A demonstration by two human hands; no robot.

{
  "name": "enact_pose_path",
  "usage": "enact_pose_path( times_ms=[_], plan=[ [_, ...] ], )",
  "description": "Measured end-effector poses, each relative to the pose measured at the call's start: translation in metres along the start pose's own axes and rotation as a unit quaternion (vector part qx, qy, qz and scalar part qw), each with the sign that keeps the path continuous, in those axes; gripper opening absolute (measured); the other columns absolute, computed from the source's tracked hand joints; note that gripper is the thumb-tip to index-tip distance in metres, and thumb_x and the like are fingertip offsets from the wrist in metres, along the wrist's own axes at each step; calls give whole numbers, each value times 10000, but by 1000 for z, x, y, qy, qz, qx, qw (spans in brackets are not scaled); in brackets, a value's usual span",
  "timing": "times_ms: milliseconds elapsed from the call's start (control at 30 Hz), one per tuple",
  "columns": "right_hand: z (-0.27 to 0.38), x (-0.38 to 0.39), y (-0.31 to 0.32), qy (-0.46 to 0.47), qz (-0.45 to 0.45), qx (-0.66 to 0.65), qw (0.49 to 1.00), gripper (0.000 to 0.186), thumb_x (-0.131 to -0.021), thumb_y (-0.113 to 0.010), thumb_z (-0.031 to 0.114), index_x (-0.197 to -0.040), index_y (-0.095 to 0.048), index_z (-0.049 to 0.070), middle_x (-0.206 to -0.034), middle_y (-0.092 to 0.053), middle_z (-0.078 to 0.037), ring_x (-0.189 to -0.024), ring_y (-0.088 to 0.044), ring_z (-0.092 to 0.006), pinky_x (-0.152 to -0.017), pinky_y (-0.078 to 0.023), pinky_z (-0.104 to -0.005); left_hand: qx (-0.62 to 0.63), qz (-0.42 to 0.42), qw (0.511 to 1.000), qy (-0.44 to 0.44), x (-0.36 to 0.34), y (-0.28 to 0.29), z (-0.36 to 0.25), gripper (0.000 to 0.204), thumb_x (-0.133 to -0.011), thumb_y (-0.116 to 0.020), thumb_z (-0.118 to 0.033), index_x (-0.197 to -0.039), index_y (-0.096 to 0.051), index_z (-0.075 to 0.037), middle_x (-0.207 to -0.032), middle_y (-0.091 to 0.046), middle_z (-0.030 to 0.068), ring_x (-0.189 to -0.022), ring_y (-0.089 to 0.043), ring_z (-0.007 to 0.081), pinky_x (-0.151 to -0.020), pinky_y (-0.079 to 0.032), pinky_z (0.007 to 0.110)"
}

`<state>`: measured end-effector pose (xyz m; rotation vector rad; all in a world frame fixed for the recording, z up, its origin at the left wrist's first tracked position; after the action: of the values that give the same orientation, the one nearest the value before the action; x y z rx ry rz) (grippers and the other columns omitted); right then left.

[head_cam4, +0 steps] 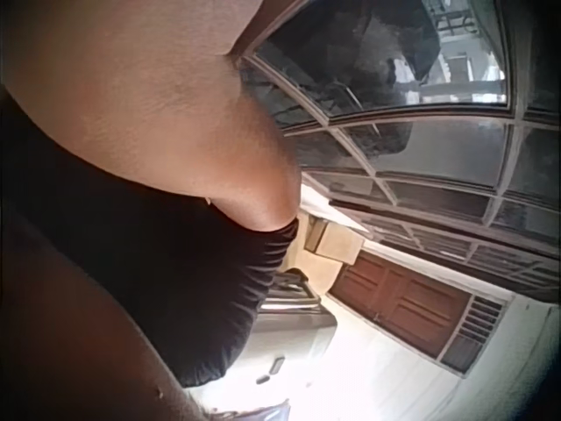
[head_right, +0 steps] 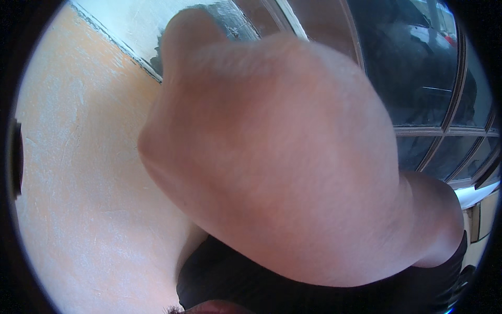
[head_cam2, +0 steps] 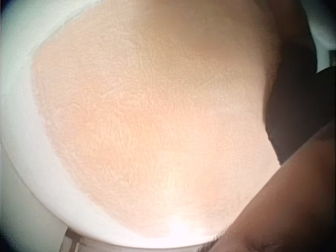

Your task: Scraping and filling a cracked or unaligned surface on a wall near a window frame using a putty knife scraper.

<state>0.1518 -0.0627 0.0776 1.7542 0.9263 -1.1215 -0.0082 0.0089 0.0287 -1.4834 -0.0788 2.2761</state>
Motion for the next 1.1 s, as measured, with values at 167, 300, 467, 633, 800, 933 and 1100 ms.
enact_pose_path(
  times_ms=[167, 300, 467, 633, 800, 933, 1100],
  plan=[
    [-6, 30, 15, 19, 21, 7, 1000, 341, -758, -654, 66, -1095, -657, 14, -878, -496, -46, -651, -583, -170, -511, -497, -266, -44, -4, 999, 18, -5, 8, -5, 539, -1078, -264, -421, -1214, -608, -30, -1301, -611, 199, -1203, -564, 413, -1041, -408, 565],
    [-14, 18, 25, 20, 36, 40, 998, 343, -759, -652, 68, -1097, -656, 13, -877, -496, -45, -648, -582, -169, -509, -497, -265, 10, -45, 999, 27, 8, -5, -6, 472, -1072, -327, -382, -1221, -605, -31, -1302, -608, 200, -1208, -559, 414, -1051, -414, 558],
    [16, -17, 4, 43, 57, 49, 996, 345, -760, -650, 70, -1100, -654, 11, -876, -497, -44, -645, -580, -168, -507, -496, -263, -16, -53, 998, -40, 4, -1, 6, 240, -975, -566, -113, -1177, -597, 13, -1247, -629, 191, -1187, -581, 401, -1026, -462, 543],
    [-5, 29, 24, 65, 71, 51, 994, 348, -761, -648, 72, -1103, -653, 10, -874, -498, -42, -641, -578, -166, -505, -496, -262, -99, -50, 993, -33, 5, 5, 10, 229, -933, -602, -11, -1161, -601, 1, -1223, -638, 184, -1152, -597, 388, -1014, -482, 529],
    [1, 10, 16, 69, 101, 98, 988, 350, -761, -646, 73, -1106, -652, 9, -873, -498, -41, -638, -575, -165, -503, -495, -260, -56, -88, 994, -28, 7, -14, 9, 259, -896, -618, 59, -1145, -604, -9, -1215, -638, 183, -1136, -603, 381, -1008, -495, 515],
    [-5, 31, 25, 83, 117, 99, 985, 352, -762, -645, 75, -1108, -651, 8, -872, -499, -40, -635, -574, -164, -501, -495, -259, -44, -61, 997, 1, 13, 1, 6, 266, -878, -627, 88, -1126, -603, -4, -1208, -637, 186, -1126, -607, 378, -1005, -500, 512],
    [-7, 33, 40, 93, 133, 133, 978, 355, -763, -643, 77, -1111, -650, 7, -870, -500, -39, -631, -572, -163, -499, -495, -257, -49, -53, 997, -10, -4, -2, 1, 213, -894, -625, 57, -1099, -609, 4, -1199, -638, 195, -1117, -614, 372, -1001, -504, 511]
  ],
)
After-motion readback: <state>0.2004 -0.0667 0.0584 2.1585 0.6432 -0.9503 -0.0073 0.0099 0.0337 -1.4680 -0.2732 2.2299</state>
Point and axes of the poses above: each hand's wrist, its own x-axis away from the middle knuckle, its own y-axis out of the back of the hand, z = x × y, the point moved 2 cm from there along -x, towards the middle knuckle
